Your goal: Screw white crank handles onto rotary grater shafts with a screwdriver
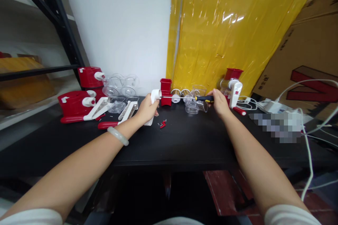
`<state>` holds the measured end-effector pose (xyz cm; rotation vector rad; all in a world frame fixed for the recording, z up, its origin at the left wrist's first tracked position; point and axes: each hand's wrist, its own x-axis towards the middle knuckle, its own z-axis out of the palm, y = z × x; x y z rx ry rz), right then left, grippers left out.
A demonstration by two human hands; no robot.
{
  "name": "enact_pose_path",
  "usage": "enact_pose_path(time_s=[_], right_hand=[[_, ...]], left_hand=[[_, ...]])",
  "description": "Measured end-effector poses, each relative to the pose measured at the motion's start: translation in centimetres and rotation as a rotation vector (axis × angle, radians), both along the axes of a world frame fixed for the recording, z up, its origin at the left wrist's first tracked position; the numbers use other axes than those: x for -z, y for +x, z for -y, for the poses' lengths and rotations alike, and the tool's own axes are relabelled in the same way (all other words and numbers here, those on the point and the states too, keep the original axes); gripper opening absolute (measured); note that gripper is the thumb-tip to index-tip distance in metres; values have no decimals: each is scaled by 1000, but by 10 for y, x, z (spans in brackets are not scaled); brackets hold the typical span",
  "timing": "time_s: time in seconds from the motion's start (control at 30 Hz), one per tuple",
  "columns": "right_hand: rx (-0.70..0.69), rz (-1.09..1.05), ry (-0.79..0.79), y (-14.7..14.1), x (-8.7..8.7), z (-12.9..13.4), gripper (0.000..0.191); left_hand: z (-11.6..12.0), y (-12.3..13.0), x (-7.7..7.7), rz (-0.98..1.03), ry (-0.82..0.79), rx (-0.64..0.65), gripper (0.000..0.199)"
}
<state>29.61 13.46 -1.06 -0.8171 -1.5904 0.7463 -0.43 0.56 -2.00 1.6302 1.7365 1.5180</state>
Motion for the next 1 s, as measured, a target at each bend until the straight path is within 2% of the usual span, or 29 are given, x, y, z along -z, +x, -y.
enact_pose_path(time_s=[0.13, 0.27, 0.37, 0.5, 0.7, 0.83, 1.0], right_hand=[[93, 206, -68, 0, -1, 7, 61], [201, 312, 27, 1, 1, 0, 55], [215, 282, 50, 2, 3, -5, 47], [166, 253, 105, 2, 4, -7, 38], [153, 120, 211, 1, -2, -2, 28], [109, 43, 190, -1, -2, -1, 30], [7, -85, 124, -3, 0, -5, 42]], left_hand=[[3, 3, -2, -11, -10, 9, 15], [5, 5, -3, -25, -2, 9, 15], [4, 5, -3, -27, 10, 8, 14], [3, 3, -3, -30, 6, 1, 14], [1, 1, -1, -43, 6, 5, 14], [2, 1, -1, -18, 1, 11, 14], [4, 3, -3, -19, -10, 2, 15]])
